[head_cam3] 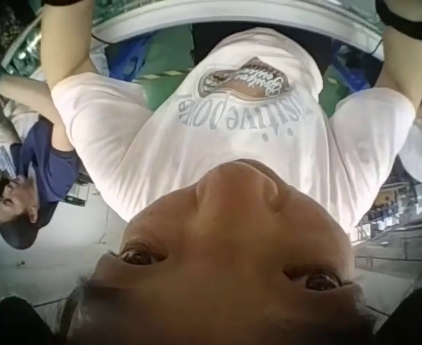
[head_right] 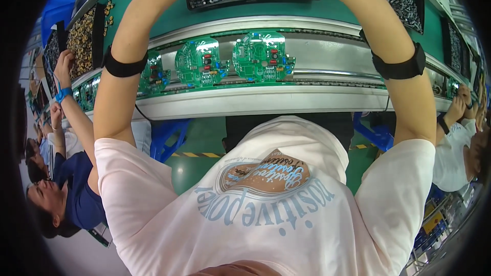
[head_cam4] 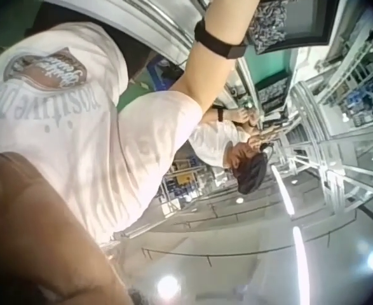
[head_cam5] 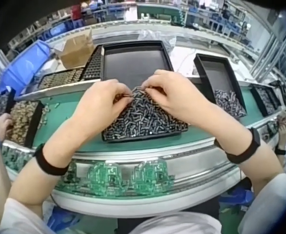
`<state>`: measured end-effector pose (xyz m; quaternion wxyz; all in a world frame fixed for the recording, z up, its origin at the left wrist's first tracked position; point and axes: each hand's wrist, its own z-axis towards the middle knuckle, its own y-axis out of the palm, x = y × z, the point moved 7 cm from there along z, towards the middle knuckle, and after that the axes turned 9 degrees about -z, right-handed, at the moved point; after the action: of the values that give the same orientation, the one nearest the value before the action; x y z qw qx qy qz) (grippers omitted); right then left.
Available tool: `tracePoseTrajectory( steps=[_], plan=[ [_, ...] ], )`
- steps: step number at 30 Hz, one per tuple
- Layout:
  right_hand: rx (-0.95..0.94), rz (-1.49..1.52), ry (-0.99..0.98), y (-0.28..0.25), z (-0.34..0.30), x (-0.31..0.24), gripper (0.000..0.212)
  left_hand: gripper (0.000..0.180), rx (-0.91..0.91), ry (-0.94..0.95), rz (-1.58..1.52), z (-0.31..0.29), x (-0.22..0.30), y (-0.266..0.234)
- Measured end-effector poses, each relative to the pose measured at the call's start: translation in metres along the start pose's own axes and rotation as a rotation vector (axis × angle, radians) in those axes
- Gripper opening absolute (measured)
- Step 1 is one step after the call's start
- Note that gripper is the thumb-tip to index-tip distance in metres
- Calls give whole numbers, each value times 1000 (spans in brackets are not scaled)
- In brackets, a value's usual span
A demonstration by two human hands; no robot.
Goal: The person assembles circuit boards by hand, picking up capacitors from trays and inserting them into the boards on a conveyor belt.
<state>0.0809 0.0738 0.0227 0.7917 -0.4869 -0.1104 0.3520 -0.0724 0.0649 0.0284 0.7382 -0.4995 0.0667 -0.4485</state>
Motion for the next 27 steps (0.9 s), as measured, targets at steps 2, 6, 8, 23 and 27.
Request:
tracePoseTrajectory(
  steps=[2,6,8,23,27],
  plan=[
    [3,21,47,-6,-6,10,17,16,-9,-9,-44,6,4,7],
    [-145,263,346,1,-18,36,15,15,-23,-71,-147,11,9,15],
    [-131,464,376,5,-22,45,15,14,-4,-115,-199,13,10,18],
    [-146,1109,665,4,-45,39,18,10,-91,-372,-651,0,1,10],
    [-171,1258,745,-10,-49,12,17,9,-72,-579,-947,-24,-10,-6]
  ],
)
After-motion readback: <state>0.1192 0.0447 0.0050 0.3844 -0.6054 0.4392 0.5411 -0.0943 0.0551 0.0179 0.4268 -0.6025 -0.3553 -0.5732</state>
